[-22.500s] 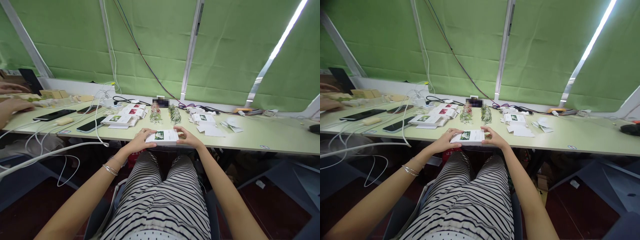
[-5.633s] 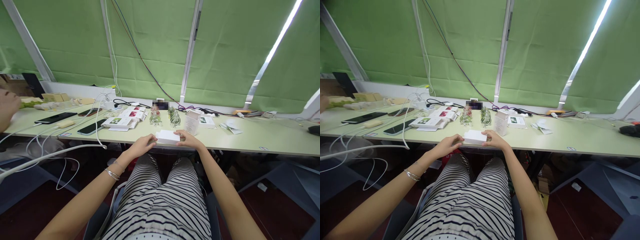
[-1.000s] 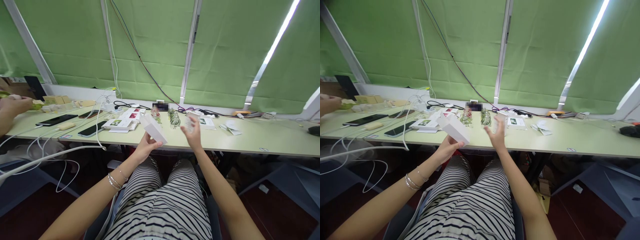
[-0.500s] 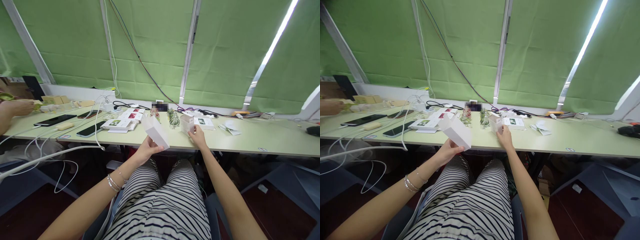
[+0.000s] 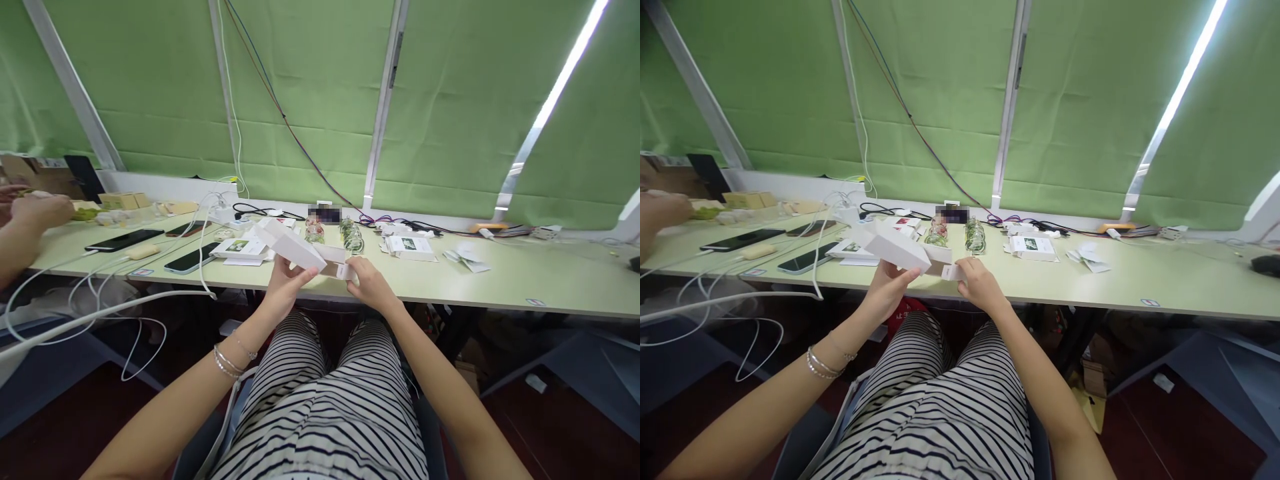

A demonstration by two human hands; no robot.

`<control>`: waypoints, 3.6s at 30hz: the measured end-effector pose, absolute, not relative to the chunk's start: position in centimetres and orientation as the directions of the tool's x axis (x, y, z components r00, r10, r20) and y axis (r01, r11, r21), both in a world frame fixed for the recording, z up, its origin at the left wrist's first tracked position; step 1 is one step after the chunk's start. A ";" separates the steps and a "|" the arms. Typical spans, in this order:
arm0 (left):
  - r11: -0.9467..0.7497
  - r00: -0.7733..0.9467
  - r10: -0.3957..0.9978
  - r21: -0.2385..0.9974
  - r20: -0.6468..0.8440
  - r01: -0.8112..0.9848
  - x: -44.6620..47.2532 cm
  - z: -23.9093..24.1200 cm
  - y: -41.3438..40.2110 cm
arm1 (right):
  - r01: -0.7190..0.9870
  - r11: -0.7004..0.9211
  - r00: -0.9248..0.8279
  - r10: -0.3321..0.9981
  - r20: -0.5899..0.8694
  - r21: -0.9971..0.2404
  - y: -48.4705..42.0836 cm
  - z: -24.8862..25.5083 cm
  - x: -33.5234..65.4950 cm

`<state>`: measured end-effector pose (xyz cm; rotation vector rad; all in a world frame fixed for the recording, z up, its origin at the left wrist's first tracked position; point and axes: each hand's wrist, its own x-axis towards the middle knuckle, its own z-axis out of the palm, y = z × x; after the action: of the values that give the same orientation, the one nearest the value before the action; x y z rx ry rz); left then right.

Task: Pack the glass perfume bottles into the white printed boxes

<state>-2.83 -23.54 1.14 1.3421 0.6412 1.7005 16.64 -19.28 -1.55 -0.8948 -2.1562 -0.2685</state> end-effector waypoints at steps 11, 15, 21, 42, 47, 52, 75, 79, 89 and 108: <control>-0.519 -0.074 0.852 0.855 0.518 0.008 -3.1 0.1 -22.6 | 0.746 0.666 -0.499 0.529 0.686 0.029 -20.6 -1.7 14.7; -0.503 -0.083 0.861 0.864 0.503 0.020 -3.3 0.2 -22.6 | 0.748 0.661 -0.511 0.516 0.688 0.060 -20.5 -2.0 14.4; -0.500 -0.111 0.859 0.866 0.499 0.019 -3.2 0.2 -22.6 | 0.753 0.651 -0.521 0.505 0.688 0.093 -20.7 -2.0 14.1; -0.574 -0.119 0.797 0.804 0.592 0.158 -3.9 -0.8 -22.1 | 0.702 0.711 -0.521 0.482 0.704 0.032 -20.5 -2.2 14.1; -0.557 -0.154 0.783 0.790 0.602 0.255 -4.1 -0.3 -22.1 | 0.685 0.729 -0.512 0.466 0.721 0.015 -20.6 -2.2 14.1; -0.491 -0.187 0.807 0.813 0.560 0.313 -4.3 -0.2 -22.1 | 0.678 0.735 -0.496 0.480 0.724 -0.022 -20.9 -2.1 13.9; -0.540 0.133 0.826 0.701 0.548 0.466 -5.2 0.8 -22.4 | 0.713 0.698 -0.462 0.539 0.704 -0.067 -20.6 -1.9 14.5; -0.720 0.063 0.606 0.513 0.793 0.468 -6.1 2.8 -23.4 | 0.701 0.708 -0.465 0.546 0.697 -0.088 -20.6 -1.6 14.8; -0.639 0.305 0.268 -0.069 0.914 0.766 -5.8 2.3 -23.7 | 0.596 0.761 -0.459 0.584 0.669 -0.255 -21.3 -1.1 14.2; -0.527 0.456 0.537 -0.141 0.709 0.838 -5.3 0.4 -22.6 | 0.659 0.451 -0.066 0.832 0.551 -0.602 -18.0 -0.1 20.1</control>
<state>-5.29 -22.55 0.45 3.0656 1.5772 1.1548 20.12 -17.97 -0.10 -1.2742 -1.7897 0.2386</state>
